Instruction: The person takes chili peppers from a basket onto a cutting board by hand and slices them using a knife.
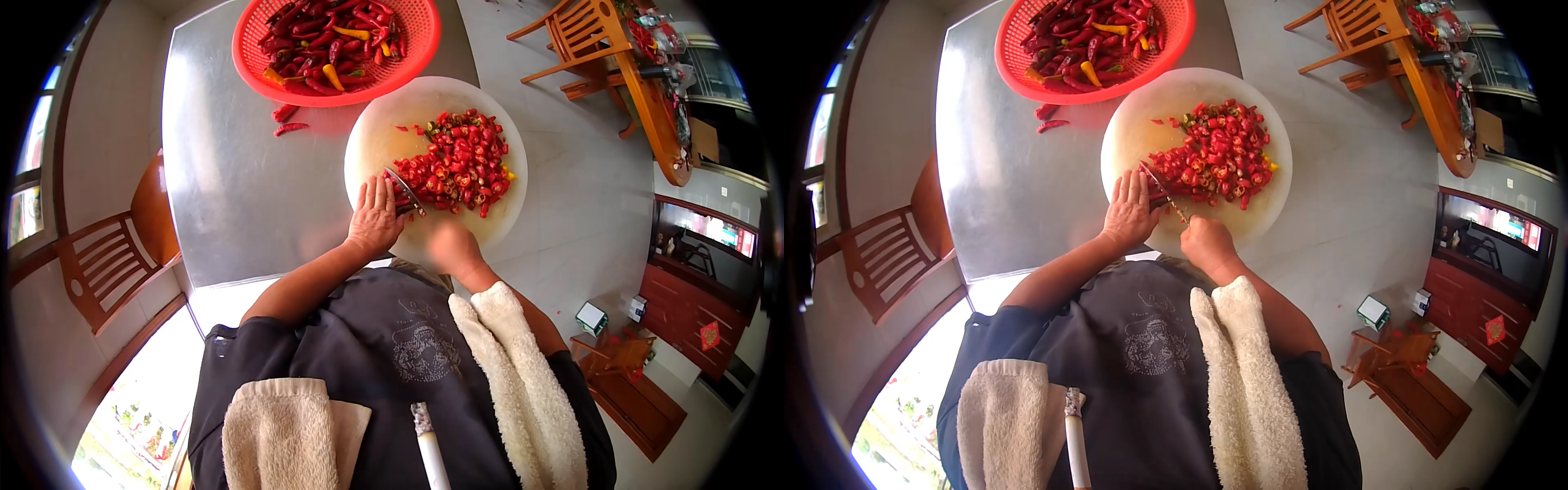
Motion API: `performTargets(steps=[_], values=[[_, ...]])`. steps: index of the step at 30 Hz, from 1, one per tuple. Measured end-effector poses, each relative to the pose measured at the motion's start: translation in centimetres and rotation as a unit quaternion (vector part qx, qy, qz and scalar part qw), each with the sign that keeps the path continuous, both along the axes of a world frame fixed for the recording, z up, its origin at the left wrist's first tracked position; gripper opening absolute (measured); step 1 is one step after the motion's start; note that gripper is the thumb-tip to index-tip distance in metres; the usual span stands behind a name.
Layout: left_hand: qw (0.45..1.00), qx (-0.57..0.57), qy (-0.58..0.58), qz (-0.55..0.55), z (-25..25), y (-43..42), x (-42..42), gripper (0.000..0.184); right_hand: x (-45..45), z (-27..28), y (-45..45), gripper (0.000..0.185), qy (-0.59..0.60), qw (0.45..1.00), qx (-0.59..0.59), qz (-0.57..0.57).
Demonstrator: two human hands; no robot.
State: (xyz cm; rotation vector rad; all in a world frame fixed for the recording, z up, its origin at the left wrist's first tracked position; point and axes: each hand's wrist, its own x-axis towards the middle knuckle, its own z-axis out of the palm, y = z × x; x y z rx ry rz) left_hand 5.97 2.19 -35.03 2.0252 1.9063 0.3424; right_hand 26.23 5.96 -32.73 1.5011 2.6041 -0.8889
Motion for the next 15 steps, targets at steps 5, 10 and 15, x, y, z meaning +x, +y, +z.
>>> performTargets(steps=[5,10,15], values=[[1.0,-0.002,0.018,-0.022,0.1,0.2,-0.2,0.075,-0.9,1.2,0.9,0.019,-0.027,0.999,-0.045,-0.013],[1.0,0.014,0.022,-0.018,-1.1,0.3,-0.1,0.074,-1.8,-2.8,2.0,0.02,-0.05,0.997,-0.053,-0.011],[0.999,0.022,0.029,-0.021,-1.4,0.0,-0.1,0.072,-0.3,-9.8,0.8,0.006,-0.044,0.985,0.138,0.091]])
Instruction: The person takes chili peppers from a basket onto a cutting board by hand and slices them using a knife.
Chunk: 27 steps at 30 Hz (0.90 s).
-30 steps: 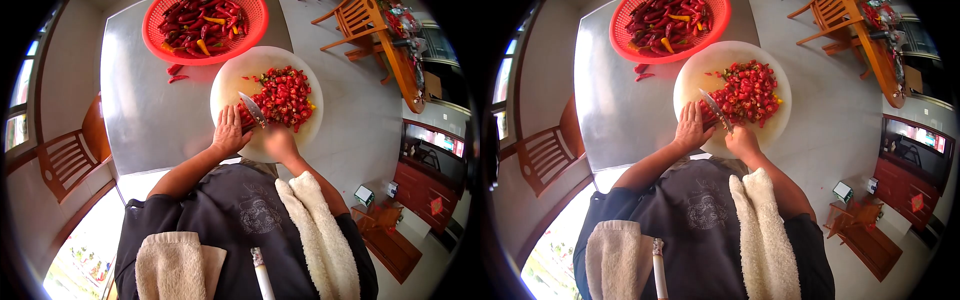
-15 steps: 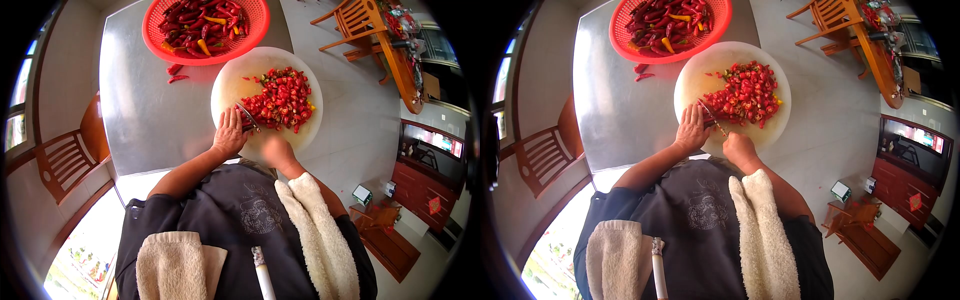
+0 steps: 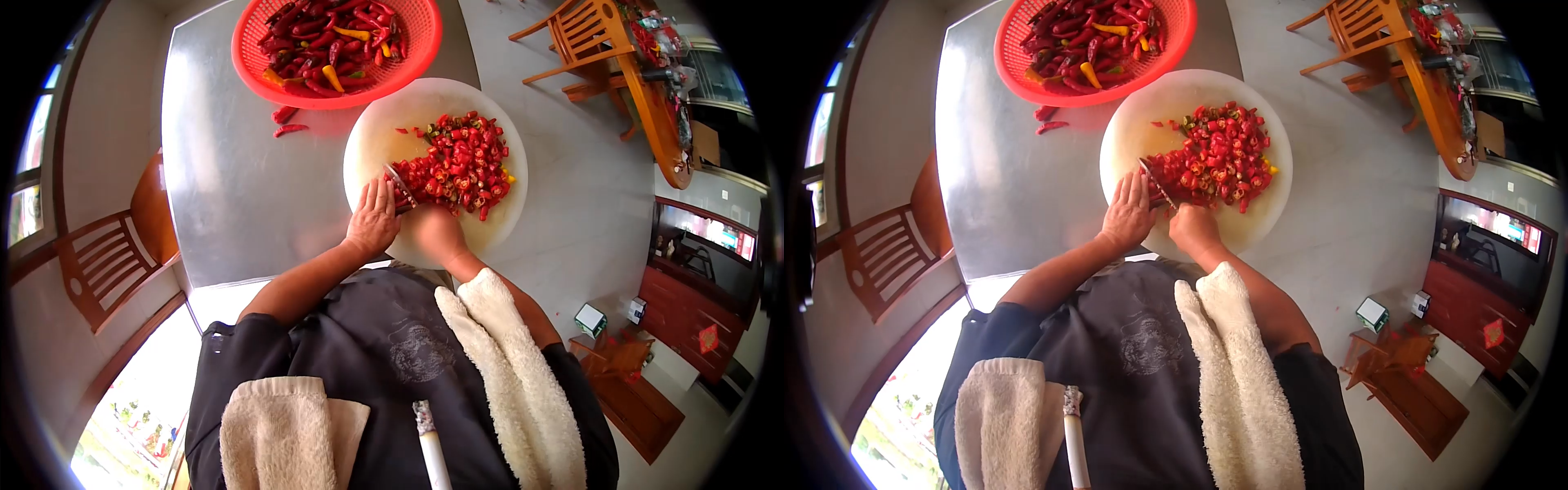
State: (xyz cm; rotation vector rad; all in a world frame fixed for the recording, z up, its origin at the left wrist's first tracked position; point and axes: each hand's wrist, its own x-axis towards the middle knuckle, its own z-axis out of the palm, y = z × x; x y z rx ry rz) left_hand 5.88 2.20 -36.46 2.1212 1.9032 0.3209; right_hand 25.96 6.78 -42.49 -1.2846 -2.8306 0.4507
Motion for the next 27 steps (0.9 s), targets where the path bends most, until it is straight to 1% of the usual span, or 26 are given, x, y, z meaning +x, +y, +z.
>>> performTargets(steps=[2,3,5,7,10,13,16,19,24,27], values=[[1.0,0.003,0.001,-0.006,0.1,0.5,0.1,0.072,0.6,-0.1,0.4,0.006,0.016,1.0,0.02,-0.011],[1.0,0.004,0.001,-0.007,0.1,0.6,0.2,0.072,0.5,1.1,0.7,0.007,0.026,0.999,0.004,-0.036],[0.999,0.028,-0.021,0.008,0.0,1.1,0.5,0.076,0.3,3.9,1.0,0.009,0.076,0.992,-0.048,-0.09],[0.998,0.035,-0.039,0.018,0.2,1.4,0.5,0.079,0.2,7.1,1.0,0.013,0.152,0.97,-0.12,-0.148],[0.998,0.02,-0.057,0.03,1.5,1.6,0.2,0.081,0.4,9.4,0.6,0.017,0.138,0.977,-0.087,-0.138],[0.997,0.017,-0.064,0.031,1.9,1.2,-0.2,0.081,-0.9,14.3,0.2,0.018,0.102,0.97,-0.14,-0.173],[0.998,0.035,-0.057,0.015,1.1,0.8,-0.4,0.078,-1.5,14.8,0.1,0.018,0.044,0.968,-0.17,-0.18],[0.999,0.031,-0.037,0.001,0.1,0.4,-0.2,0.075,-1.3,13.7,0.0,0.019,0.024,0.971,-0.168,-0.171],[0.998,0.034,-0.045,0.001,-0.6,0.3,0.1,0.07,-2.0,14.7,0.6,0.02,-0.03,0.963,-0.204,-0.175],[0.998,0.031,-0.046,0.002,-0.6,0.4,0.1,0.07,-2.6,15.1,1.6,0.021,-0.046,0.958,-0.224,-0.172]])
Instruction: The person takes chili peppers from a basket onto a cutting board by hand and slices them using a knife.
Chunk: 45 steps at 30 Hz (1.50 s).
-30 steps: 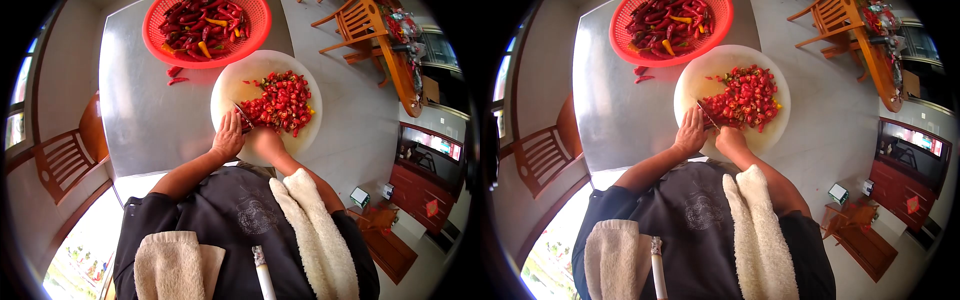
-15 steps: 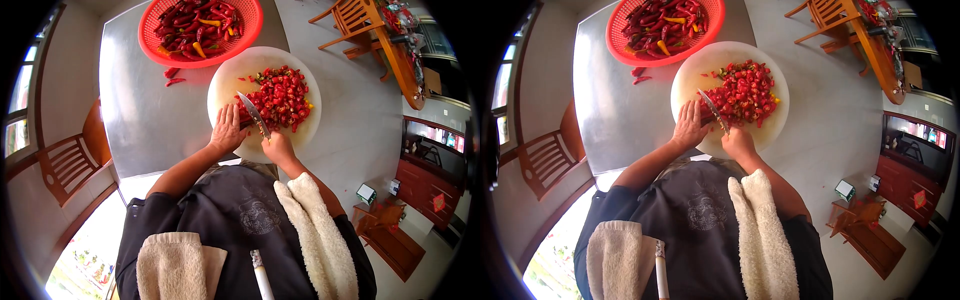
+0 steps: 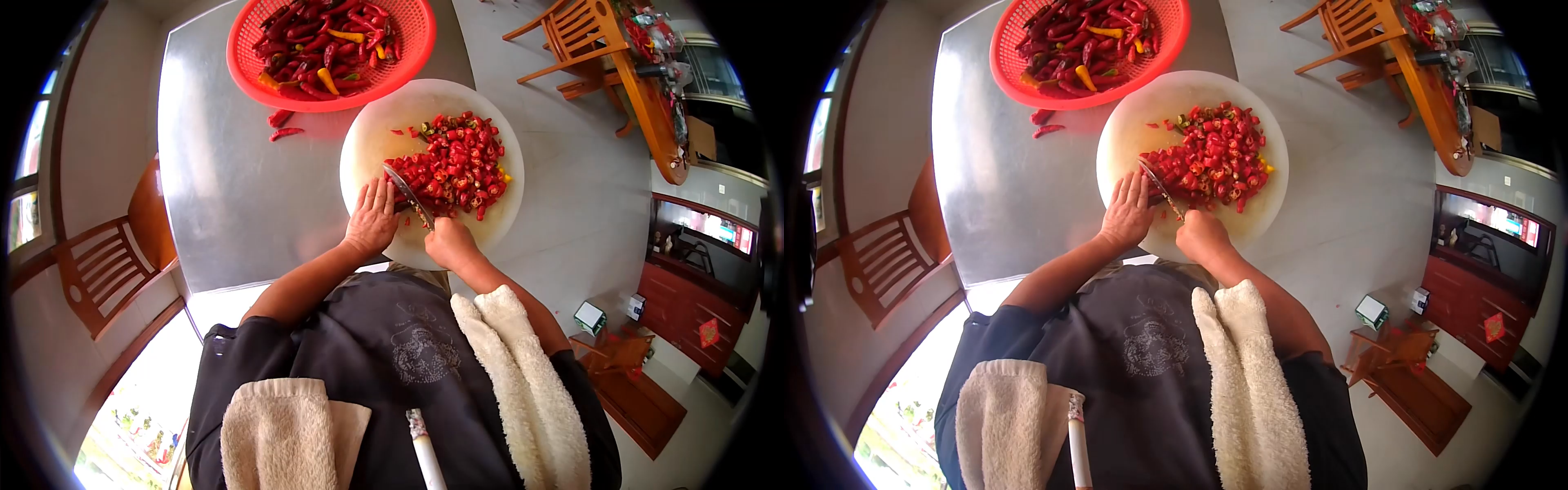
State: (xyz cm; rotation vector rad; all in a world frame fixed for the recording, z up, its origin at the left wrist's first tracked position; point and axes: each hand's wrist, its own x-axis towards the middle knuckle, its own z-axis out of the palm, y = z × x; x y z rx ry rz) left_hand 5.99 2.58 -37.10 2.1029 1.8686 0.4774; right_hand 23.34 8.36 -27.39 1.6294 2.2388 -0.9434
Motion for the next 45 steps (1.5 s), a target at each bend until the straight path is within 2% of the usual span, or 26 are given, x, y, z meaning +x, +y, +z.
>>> performTargets(steps=[4,7,10,13,16,22,28,34,37,43,45], values=[[1.0,-0.004,0.003,0.006,-0.1,0.1,0.1,0.07,-0.8,-2.5,0.6,0.021,-0.006,1.0,0.016,0.02],[1.0,-0.005,0.004,0.014,-0.1,-0.1,0.2,0.068,-0.7,-3.9,0.1,0.022,0.016,0.998,0.056,-0.013],[1.0,0.002,0.007,0.016,-0.2,0.0,0.4,0.07,1.2,-5.5,0.5,0.023,0.117,0.991,0.049,-0.048],[0.999,0.001,-0.018,0.027,0.3,-0.2,0.2,0.073,1.5,-3.9,-0.1,0.024,0.178,0.977,0.034,-0.116],[0.998,0.008,-0.045,0.047,1.4,-0.5,0.0,0.075,2.4,-2.5,-0.7,0.023,0.146,0.981,0.033,-0.125],[0.998,0.007,-0.031,0.058,1.2,-1.6,-0.4,0.075,2.4,-0.6,-1.9,0.022,0.142,0.987,0.054,-0.059],[0.999,0.034,-0.004,0.022,0.6,-1.1,-0.3,0.07,1.9,-2.2,-2.5,0.022,0.066,0.997,0.034,-0.029],[0.999,0.047,0.024,0.009,-0.6,-1.2,-0.3,0.065,0.3,-0.8,-2.1,0.019,0.025,0.999,0.02,-0.014],[0.998,0.057,0.025,0.016,-0.7,-1.1,-0.1,0.065,-0.7,-2.4,-1.7,0.02,0.002,1.0,0.022,-0.011],[0.997,0.063,0.038,0.013,-0.2,-0.7,0.0,0.066,-0.1,-3.8,-1.0,0.023,0.055,0.997,0.045,-0.042],[0.998,0.058,0.029,0.012,-0.1,0.0,0.0,0.066,1.0,-4.9,-0.9,0.024,0.11,0.989,0.039,-0.088]])
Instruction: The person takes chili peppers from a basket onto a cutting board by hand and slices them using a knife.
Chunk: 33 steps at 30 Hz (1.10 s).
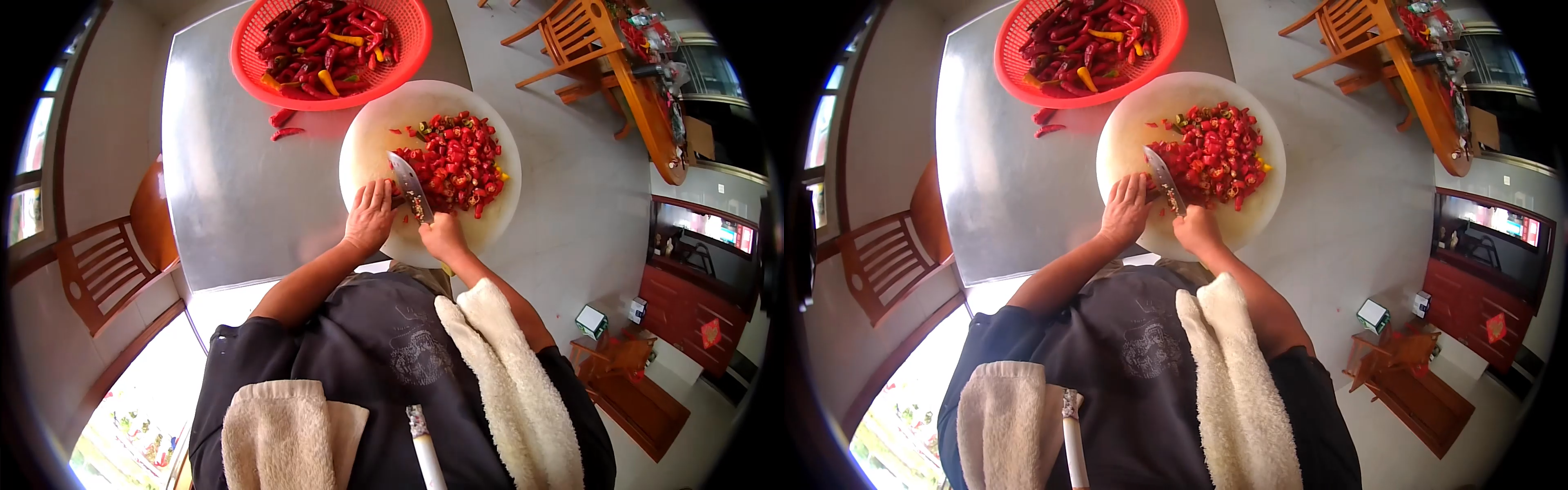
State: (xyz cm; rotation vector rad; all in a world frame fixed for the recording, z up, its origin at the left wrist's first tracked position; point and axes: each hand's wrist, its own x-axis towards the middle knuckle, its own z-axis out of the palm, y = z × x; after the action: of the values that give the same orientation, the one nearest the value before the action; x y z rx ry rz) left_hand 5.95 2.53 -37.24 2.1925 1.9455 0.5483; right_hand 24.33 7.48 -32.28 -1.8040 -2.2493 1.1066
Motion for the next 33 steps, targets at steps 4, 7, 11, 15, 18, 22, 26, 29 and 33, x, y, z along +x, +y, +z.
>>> performTargets(steps=[4,7,11,15,18,22,26,29,33], values=[[0.999,0.011,-0.039,0.018,0.3,0.5,0.3,0.068,0.5,2.6,-0.3,0.024,0.014,1.0,0.008,-0.022],[0.996,0.02,-0.079,0.036,1.2,0.0,0.3,0.069,0.8,3.3,-0.6,0.024,0.006,1.0,0.016,-0.006],[0.998,-0.013,-0.055,0.04,0.9,-0.6,-0.2,0.069,0.6,3.5,-1.1,0.023,-0.009,0.999,0.018,0.034],[1.0,-0.013,-0.017,0.016,0.6,-0.3,-0.5,0.065,-0.3,4.0,-1.2,0.022,-0.059,0.997,-0.014,0.047],[1.0,-0.011,-0.011,0.01,0.3,-0.4,-0.7,0.063,-1.0,4.5,-1.1,0.022,-0.078,0.995,-0.036,0.048],[1.0,-0.009,-0.009,0.016,0.3,-0.3,-0.6,0.062,-1.9,4.8,-0.4,0.022,-0.098,0.992,-0.05,0.059],[1.0,0.0,-0.011,0.015,-0.1,-0.3,-0.7,0.064,-2.9,3.3,0.0,0.022,-0.123,0.989,-0.046,0.073],[1.0,0.013,-0.018,0.019,-0.3,-0.4,-0.6,0.065,-2.6,1.9,-0.8,0.023,-0.097,0.995,-0.017,0.028],[0.999,0.021,-0.023,0.025,-0.1,-0.2,-0.5,0.065,-0.5,0.4,-0.6,0.024,0.017,0.999,-0.02,-0.023]])
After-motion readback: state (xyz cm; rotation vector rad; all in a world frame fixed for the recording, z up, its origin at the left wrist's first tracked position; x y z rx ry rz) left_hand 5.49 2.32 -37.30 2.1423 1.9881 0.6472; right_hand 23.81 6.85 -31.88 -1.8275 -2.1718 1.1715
